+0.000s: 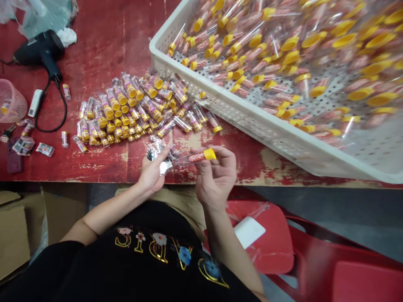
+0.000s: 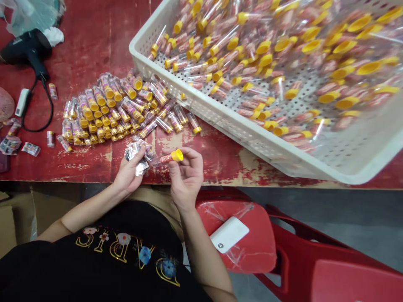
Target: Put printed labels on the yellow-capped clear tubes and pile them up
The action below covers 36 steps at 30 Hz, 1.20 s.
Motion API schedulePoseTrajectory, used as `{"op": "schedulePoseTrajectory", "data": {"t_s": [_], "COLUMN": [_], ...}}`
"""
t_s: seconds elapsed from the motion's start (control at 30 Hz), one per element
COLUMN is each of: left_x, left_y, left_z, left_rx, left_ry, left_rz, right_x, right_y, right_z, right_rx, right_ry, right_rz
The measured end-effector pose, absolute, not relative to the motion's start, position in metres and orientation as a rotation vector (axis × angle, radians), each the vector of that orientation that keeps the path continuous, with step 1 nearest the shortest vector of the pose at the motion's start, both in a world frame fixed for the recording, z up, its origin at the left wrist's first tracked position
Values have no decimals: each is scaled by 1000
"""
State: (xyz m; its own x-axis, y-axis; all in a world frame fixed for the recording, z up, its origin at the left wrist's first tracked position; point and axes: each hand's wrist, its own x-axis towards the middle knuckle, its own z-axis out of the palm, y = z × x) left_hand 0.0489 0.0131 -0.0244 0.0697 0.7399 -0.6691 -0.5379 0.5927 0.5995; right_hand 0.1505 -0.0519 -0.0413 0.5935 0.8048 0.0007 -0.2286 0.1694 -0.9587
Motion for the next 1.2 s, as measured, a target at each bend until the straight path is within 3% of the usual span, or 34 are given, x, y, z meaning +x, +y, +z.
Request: {"op": "schedulePoseTrajectory", "data": {"t_s": [0.2,0.47,0.63,0.9,1.2], "left_x": [49,50,48,44,63], "left_y": [10,21,24,15,29], "left_z": [-26,-29,-32,-35,-23], "left_rx": [325,413,429,480,647], "left_ry": [1104,1090,1142,1140,1024], "left_rz": [1010,1034,1008,961,889], "right_x": [150,150,172,192,195], "right_y": [-47,-39,-15,3,-30], "right_z": [-53,-46,-65,-89,-46], "right_rx": [-1290,-1431,-1603,-1869,-1302], "right_ry": [-564,-713,-765,-965,-756], "right_rz": [1019,944,629,635,1222]}}
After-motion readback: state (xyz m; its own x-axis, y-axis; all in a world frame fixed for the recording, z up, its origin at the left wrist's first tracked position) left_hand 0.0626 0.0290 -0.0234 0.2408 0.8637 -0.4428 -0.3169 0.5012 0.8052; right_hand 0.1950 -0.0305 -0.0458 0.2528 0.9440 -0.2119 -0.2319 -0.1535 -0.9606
